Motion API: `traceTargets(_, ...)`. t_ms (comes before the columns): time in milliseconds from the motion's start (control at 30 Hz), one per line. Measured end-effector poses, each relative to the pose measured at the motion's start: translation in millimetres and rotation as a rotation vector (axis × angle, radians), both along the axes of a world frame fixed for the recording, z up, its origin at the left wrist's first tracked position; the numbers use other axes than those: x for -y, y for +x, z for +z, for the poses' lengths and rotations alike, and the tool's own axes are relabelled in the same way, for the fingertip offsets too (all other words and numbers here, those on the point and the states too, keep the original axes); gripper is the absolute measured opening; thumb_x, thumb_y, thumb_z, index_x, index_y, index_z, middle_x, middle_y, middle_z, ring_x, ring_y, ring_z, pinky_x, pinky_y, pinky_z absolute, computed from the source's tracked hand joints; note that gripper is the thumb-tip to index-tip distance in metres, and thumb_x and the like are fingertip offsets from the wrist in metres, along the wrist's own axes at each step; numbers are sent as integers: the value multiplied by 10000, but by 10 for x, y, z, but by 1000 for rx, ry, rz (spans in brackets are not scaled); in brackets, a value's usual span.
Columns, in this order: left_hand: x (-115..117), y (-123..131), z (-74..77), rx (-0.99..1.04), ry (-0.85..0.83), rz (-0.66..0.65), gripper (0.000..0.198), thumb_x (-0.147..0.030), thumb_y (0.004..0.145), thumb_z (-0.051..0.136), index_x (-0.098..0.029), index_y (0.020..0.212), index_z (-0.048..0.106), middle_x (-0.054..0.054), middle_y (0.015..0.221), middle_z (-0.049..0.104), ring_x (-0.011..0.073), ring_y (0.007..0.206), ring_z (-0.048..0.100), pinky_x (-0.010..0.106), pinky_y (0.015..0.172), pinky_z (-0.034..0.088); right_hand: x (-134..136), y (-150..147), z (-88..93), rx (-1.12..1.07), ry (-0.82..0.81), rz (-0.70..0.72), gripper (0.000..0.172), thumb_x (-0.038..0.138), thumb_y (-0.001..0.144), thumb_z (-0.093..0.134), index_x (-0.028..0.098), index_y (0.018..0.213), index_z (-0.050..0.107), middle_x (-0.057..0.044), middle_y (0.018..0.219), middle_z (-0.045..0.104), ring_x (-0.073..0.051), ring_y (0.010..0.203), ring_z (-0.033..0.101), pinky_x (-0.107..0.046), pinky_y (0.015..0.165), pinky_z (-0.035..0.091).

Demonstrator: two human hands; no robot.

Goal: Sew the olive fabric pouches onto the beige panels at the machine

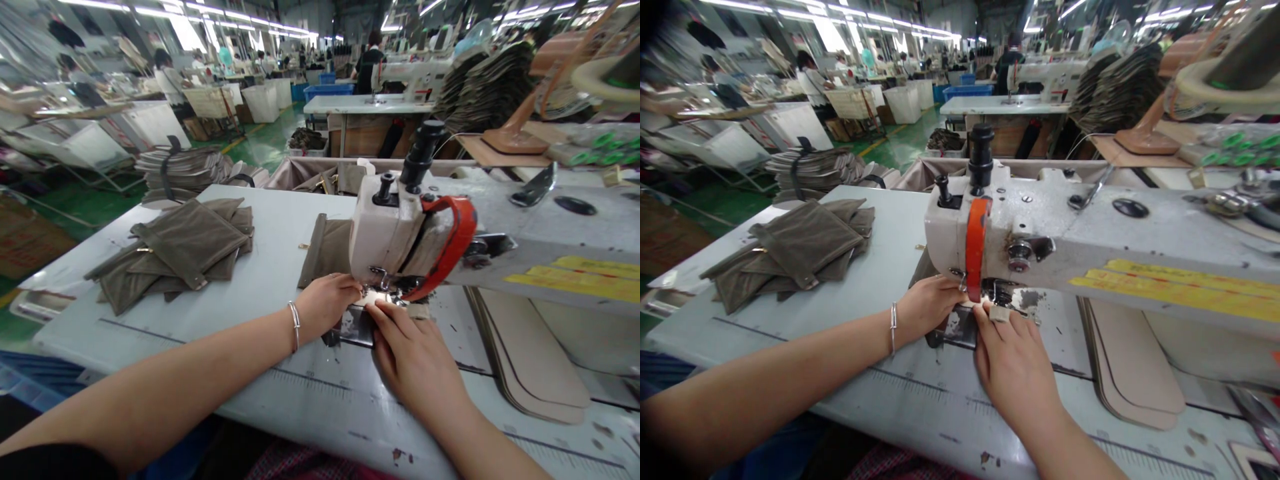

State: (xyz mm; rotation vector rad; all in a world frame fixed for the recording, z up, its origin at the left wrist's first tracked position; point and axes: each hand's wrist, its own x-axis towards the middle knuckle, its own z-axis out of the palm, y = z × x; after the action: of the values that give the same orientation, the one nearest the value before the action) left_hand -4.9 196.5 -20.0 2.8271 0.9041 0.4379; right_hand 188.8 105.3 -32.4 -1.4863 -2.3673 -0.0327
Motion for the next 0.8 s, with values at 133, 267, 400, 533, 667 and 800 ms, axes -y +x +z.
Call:
traceTargets(133, -21, 5, -3, 26, -6, 22, 181, -163, 940, 474, -168, 966, 653, 29, 1082, 655, 173, 1074, 571, 310, 1004, 438, -9, -10, -10, 8, 1, -8, 469, 221, 922, 480, 160, 1386, 442, -83, 1361, 493, -299, 1087, 494, -463, 889, 410)
traceTargets(267, -40, 12, 15, 42, -5, 44, 192, -140, 927, 487, -184, 930, 674, 12, 1051, 675, 168, 1021, 599, 302, 966, 456, -12, -26, -1, 13, -13, -19, 462, 213, 931, 465, 156, 1389, 437, -80, 1341, 506, -294, 1076, 490, -460, 906, 399)
traceTargets(400, -63, 7, 9, 51, 7, 50, 196, -119, 912, 500, -184, 918, 685, 11, 1055, 680, 168, 999, 609, 308, 942, 469, -13, -22, 14, 10, -21, -32, 453, 207, 932, 462, 168, 1383, 442, -80, 1333, 503, -288, 1058, 492, -455, 894, 403)
traceTargets(533, -44, -11, -19, 50, 6, 29, 205, -107, 908, 491, -172, 930, 684, 27, 1039, 679, 161, 1002, 605, 300, 932, 478, -16, -50, 2, -21, -12, -32, 417, 209, 929, 475, 162, 1343, 481, -105, 1257, 547, -286, 1028, 507, -464, 880, 414)
traceTargets(667, 5, -15, -32, 64, -21, -10, 167, -116, 896, 519, -160, 953, 670, 33, 1071, 667, 155, 1036, 593, 292, 961, 466, 19, -24, 57, -28, 2, 5, 325, 222, 936, 482, 185, 1252, 550, -92, 1178, 585, -261, 1026, 528, -436, 881, 435)
traceTargets(800, 14, -54, 45, 70, -6, 13, 187, -105, 896, 512, -154, 987, 667, 43, 1068, 664, 147, 1026, 594, 278, 953, 476, 204, 476, 179, -80, 26, -3, 262, 306, 970, 456, 240, 1189, 584, -50, 1107, 626, -213, 972, 570, -373, 856, 463)
